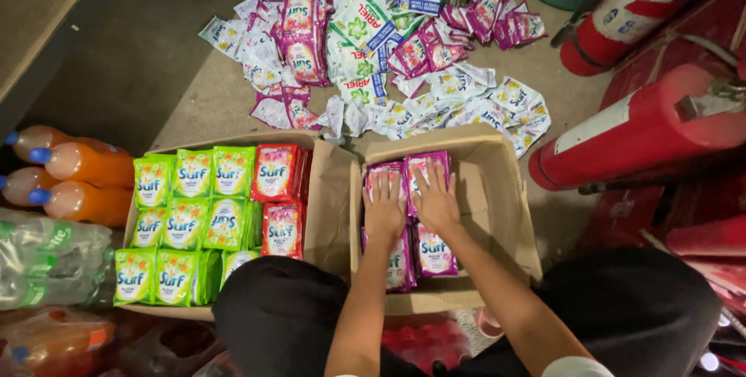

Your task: Organizing and packing various brands of laundry detergent sachets into cardboard boxes while sitting on the floor.

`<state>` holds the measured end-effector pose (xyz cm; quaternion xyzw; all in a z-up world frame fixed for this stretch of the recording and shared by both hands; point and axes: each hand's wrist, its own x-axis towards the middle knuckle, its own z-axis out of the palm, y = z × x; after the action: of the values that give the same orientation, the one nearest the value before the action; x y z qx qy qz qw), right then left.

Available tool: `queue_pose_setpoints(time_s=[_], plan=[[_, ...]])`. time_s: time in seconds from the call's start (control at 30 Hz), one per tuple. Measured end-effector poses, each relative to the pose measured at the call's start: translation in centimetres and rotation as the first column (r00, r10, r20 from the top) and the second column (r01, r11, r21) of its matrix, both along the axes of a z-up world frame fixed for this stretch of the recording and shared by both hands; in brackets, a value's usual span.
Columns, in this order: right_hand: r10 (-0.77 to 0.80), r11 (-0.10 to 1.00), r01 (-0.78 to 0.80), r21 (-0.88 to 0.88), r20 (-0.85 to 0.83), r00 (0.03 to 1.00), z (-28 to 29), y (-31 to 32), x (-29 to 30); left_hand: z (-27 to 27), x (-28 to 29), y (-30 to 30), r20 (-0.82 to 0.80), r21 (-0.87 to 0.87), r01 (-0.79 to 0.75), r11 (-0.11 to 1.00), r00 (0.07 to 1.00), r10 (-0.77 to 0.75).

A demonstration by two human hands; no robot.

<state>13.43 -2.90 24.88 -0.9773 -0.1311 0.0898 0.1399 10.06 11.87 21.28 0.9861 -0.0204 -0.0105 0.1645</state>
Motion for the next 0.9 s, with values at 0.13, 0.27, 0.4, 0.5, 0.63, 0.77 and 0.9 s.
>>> queue_pose_setpoints(time_s=[0.13, 0.27, 0.4, 0.5, 0.63, 0.77, 0.9], plan=[[0.032, 0.999, -0.032, 0.007, 0.026, 0.999, -0.4, -0.2, 0.2, -0.2, 0.6, -0.5, -0.017, -0.051, -0.090, 0.995, 0.996, 0.089], [0.046, 0.999, -0.047, 0.012, 0.056, 0.997, -0.6, -0.1, 0.0, -0.8, 1.1, -0.8, 0.085, -0.033, -0.198, 0.980, 0.976, 0.200], [0.041, 0.999, -0.042, 0.016, 0.066, 0.997, -0.4, -0.2, -0.1, -1.3, 1.1, -1.2, 0.130, -0.008, -0.227, 0.974, 0.965, 0.226], [0.028, 0.999, -0.029, 0.014, 0.074, 0.997, 0.4, 0.2, 0.0, -1.0, 1.8, -1.2, 0.084, 0.042, -0.218, 0.975, 0.973, 0.214], [-0.005, 0.996, -0.009, 0.086, 0.154, 0.988, -1.1, 0.1, 0.7, 1.9, 4.7, 1.2, 0.148, 0.109, -0.198, 0.974, 0.972, 0.181], [-0.076, 0.884, -0.149, 0.444, 0.451, 0.889, 0.0, 1.8, 3.8, 5.9, 9.7, 5.6, 0.009, -0.134, -0.025, 0.991, 1.000, 0.027], [-0.108, 0.799, -0.165, 0.578, 0.409, 0.906, 3.7, 4.2, 10.4, 7.5, 16.0, 8.7, 0.064, -0.294, -0.096, 0.951, 0.991, 0.120]])
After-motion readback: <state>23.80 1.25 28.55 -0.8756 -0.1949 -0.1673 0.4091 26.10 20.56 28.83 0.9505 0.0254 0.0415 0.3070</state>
